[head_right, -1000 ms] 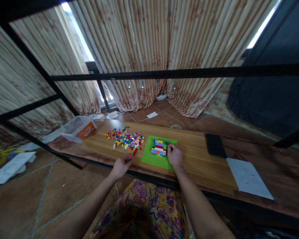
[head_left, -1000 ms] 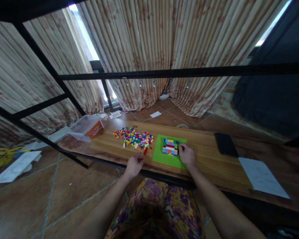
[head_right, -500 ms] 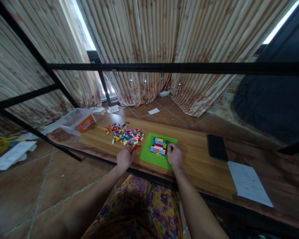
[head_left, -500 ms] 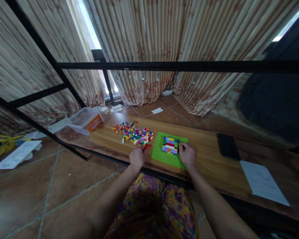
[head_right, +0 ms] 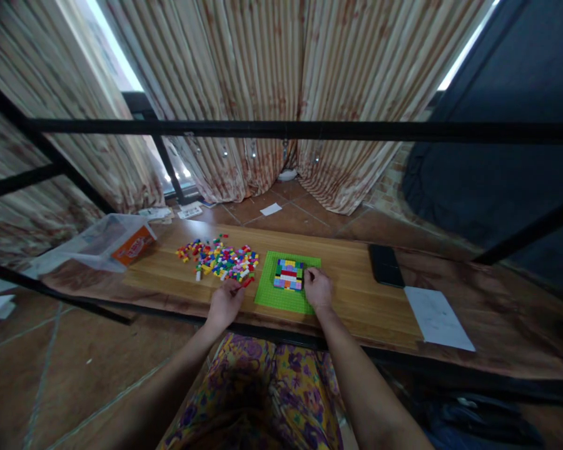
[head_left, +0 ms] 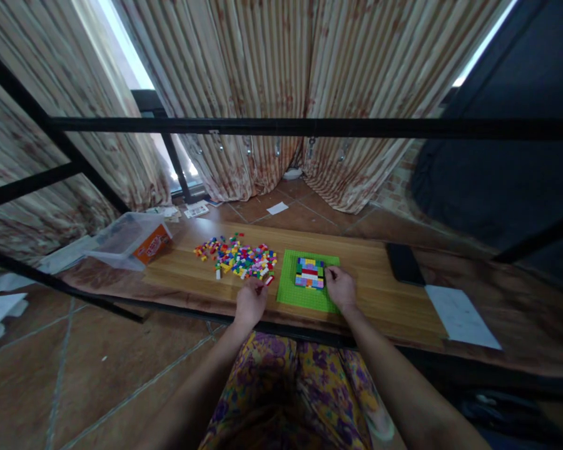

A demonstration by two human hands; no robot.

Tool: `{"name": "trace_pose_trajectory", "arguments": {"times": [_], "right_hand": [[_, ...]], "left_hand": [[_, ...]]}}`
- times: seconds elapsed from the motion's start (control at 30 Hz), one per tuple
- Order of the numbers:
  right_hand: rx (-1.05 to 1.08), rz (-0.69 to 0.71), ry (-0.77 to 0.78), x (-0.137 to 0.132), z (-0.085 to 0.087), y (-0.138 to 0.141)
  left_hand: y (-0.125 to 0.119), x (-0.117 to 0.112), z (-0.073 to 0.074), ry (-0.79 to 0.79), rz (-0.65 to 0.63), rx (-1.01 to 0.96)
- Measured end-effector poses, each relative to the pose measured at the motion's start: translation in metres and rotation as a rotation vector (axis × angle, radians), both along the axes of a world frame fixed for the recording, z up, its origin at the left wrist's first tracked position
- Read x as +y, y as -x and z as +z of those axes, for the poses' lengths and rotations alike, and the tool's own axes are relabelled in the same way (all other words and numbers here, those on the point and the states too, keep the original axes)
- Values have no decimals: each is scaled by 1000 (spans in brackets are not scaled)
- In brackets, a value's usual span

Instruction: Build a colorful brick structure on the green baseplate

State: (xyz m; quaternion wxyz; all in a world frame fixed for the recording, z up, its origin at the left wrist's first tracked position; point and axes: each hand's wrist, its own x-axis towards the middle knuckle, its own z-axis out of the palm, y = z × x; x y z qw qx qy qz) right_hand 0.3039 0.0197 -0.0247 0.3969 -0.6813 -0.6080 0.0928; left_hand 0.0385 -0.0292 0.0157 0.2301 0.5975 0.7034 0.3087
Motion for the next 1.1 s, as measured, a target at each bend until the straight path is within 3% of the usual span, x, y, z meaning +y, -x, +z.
{"name": "trace_pose_trajectory", "arguments": {"times": [0.27, 0.43, 0.6, 0.83, 1.1], "right_hand": [[14, 9, 5, -1, 1, 0], [52, 20, -8, -1, 2, 0], [82, 34, -6, -2, 3, 0], [109, 27, -2, -3, 0, -1], [56, 28, -5, -5, 1, -3]], "left_hand": [[-27, 24, -19, -189, -144, -406], [-41, 48, -11, -246, -269, -380], [-47, 61, -2, -275, -303, -281], [-24, 34, -10, -251, -289, -56], [17, 8, -22, -249, -161, 203]]}}
